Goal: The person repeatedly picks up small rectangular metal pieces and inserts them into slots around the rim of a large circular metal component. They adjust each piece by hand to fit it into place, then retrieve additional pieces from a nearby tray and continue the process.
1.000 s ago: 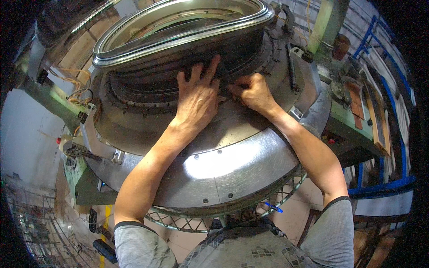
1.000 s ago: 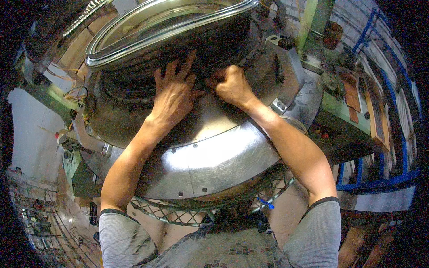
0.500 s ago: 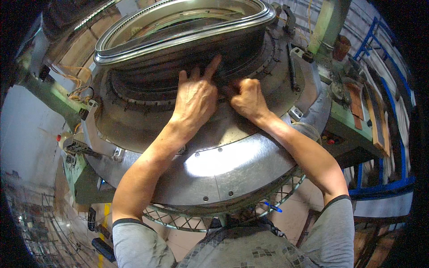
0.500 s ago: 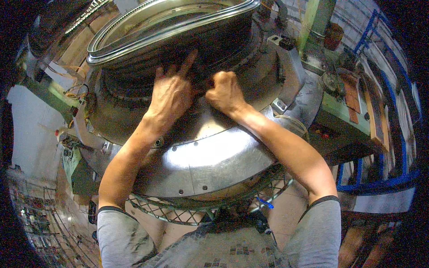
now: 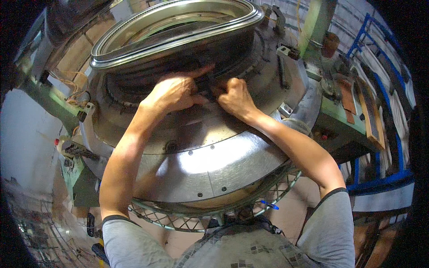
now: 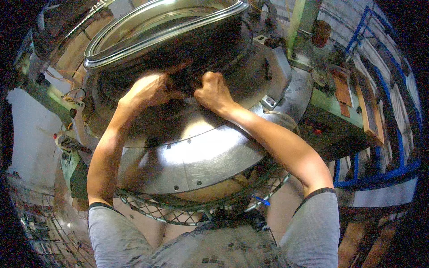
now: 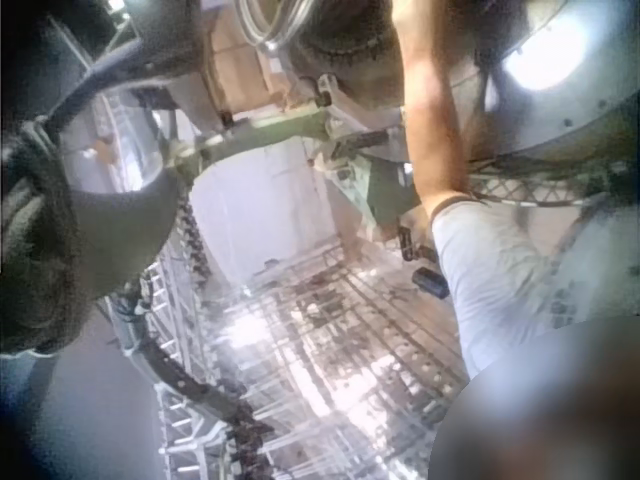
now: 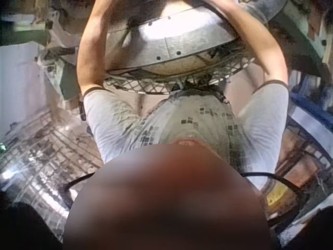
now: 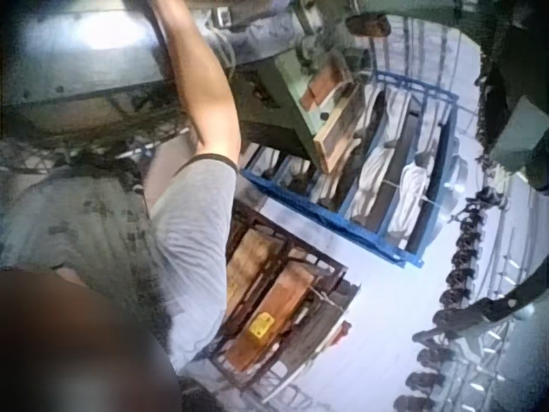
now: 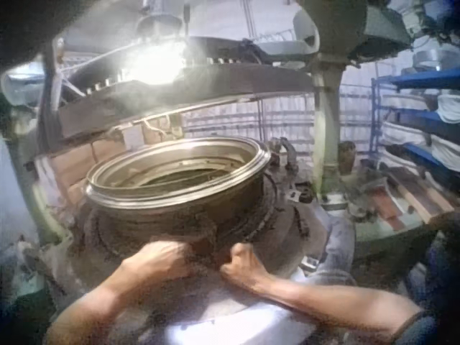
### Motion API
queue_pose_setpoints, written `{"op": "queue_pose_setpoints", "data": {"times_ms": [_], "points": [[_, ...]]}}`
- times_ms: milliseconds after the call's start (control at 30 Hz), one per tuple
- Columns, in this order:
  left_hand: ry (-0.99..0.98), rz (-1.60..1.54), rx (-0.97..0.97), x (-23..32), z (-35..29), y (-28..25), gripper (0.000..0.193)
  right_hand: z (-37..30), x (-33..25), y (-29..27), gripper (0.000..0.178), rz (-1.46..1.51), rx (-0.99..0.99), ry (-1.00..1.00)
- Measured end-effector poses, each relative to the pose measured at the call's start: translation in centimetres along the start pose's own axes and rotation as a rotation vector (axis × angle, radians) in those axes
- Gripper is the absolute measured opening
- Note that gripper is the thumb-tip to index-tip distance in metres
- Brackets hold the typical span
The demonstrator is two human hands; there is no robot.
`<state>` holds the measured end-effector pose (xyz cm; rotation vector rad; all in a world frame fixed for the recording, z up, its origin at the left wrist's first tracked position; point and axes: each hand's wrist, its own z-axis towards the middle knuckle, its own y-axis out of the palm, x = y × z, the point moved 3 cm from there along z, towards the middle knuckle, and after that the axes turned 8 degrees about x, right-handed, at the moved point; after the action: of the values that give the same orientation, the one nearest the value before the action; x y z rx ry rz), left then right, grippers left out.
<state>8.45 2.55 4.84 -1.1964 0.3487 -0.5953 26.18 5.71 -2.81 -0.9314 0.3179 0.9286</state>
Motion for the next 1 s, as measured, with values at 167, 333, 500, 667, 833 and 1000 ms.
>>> {"op": "queue_pose_setpoints", "data": {"times_ms": [167,333,500,667,833,1000], "points": [[-0.046,-0.116,-0.187,0.1,-0.4,0.4,0.087,-1.3,0.2,-1.0,0.019,0.005,-0.063,0.051],[-0.032,-0.016,0.09,-0.9,0.5,-1.7,0.052,1.5,0.6,0.7,0.02,-0.073,0.033,0.002],[-0.074,0.219,0.057,-1.3,1.7,-3.0,0.046,4.2,0.2,2.7,0.019,0.074,0.248,0.048],[-0.04,0.247,0.077,-0.9,1.6,-3.3,0.045,4.4,-0.1,3.1,0.018,0.187,0.394,0.044],[-0.011,0.255,0.136,-1.3,1.6,-2.5,0.043,5.2,0.8,1.5,0.032,-0.135,0.324,-0.088],[0.005,0.263,0.09,-1.2,1.1,-2.4,0.041,6.4,1.2,0.5,0.049,-0.36,0.308,-0.088]]}}
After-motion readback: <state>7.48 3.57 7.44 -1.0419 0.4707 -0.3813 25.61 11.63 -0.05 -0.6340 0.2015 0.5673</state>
